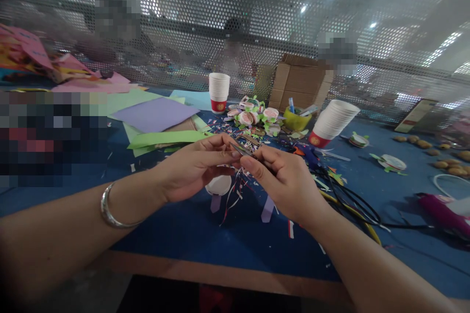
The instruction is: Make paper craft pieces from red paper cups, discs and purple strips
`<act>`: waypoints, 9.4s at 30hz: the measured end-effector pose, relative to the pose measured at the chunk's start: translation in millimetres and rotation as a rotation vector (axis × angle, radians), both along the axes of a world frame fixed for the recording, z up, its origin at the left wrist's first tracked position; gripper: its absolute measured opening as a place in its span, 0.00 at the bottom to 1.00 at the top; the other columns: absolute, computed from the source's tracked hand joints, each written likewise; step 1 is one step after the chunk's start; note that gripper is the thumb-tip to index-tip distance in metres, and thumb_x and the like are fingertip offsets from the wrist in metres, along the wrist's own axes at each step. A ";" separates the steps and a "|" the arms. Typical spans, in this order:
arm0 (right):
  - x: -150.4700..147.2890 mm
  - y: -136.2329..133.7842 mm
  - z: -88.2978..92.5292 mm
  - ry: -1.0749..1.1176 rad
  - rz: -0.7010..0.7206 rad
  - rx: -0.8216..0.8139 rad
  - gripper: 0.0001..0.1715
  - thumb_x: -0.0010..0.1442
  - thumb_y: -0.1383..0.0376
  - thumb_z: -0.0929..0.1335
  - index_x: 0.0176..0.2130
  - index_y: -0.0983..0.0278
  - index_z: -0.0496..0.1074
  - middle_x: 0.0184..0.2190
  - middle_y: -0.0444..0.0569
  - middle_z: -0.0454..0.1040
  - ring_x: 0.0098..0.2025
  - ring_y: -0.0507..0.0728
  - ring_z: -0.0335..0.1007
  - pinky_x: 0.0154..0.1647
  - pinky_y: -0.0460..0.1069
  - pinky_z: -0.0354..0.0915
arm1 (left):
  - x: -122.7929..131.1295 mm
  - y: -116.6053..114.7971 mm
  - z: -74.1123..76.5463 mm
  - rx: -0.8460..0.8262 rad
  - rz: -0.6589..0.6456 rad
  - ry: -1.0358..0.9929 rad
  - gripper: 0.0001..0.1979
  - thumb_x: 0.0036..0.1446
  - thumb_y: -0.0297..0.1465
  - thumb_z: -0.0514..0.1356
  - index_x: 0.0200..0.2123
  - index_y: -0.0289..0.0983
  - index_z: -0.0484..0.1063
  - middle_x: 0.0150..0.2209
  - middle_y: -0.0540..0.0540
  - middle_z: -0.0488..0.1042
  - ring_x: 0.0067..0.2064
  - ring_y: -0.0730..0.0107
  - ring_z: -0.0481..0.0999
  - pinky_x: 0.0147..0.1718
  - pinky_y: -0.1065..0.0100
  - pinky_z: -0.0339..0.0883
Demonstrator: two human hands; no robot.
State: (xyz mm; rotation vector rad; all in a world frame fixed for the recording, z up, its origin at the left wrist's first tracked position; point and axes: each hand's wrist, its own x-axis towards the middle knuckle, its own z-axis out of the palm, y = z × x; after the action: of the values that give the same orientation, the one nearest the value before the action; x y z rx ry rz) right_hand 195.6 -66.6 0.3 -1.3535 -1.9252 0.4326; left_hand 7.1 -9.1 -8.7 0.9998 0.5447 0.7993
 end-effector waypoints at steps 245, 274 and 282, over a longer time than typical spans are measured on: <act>5.4 9.5 -10.8 0.045 -0.062 -0.160 0.13 0.67 0.57 0.67 0.36 0.62 0.76 0.22 0.43 0.74 0.20 0.52 0.71 0.23 0.47 0.66 | 5.5 11.2 -13.3 0.575 0.152 0.332 0.13 0.50 0.21 0.65 0.39 0.35 0.71 0.35 0.48 0.78 0.37 0.72 0.78 0.35 0.70 0.72; 23.0 17.2 -4.0 -0.350 0.044 -0.163 0.14 0.67 0.56 0.66 0.37 0.62 0.76 0.24 0.43 0.76 0.23 0.52 0.68 0.27 0.48 0.59 | -33.8 45.1 15.7 0.808 -0.032 0.705 0.04 0.53 0.28 0.65 0.34 0.35 0.76 0.30 0.47 0.80 0.31 0.72 0.77 0.31 0.71 0.69; 50.2 17.2 6.0 -0.560 0.084 -0.168 0.14 0.68 0.57 0.65 0.39 0.60 0.78 0.26 0.45 0.79 0.24 0.53 0.70 0.28 0.48 0.59 | -61.6 40.2 27.2 0.812 -0.385 1.046 0.06 0.51 0.26 0.60 0.31 0.38 0.77 0.25 0.48 0.79 0.26 0.67 0.78 0.24 0.71 0.63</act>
State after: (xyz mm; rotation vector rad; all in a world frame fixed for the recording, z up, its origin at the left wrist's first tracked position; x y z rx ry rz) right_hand 245.9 -49.4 6.3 -1.6313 -2.4495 0.2750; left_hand -54.5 31.0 18.5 2.2262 0.8862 0.0502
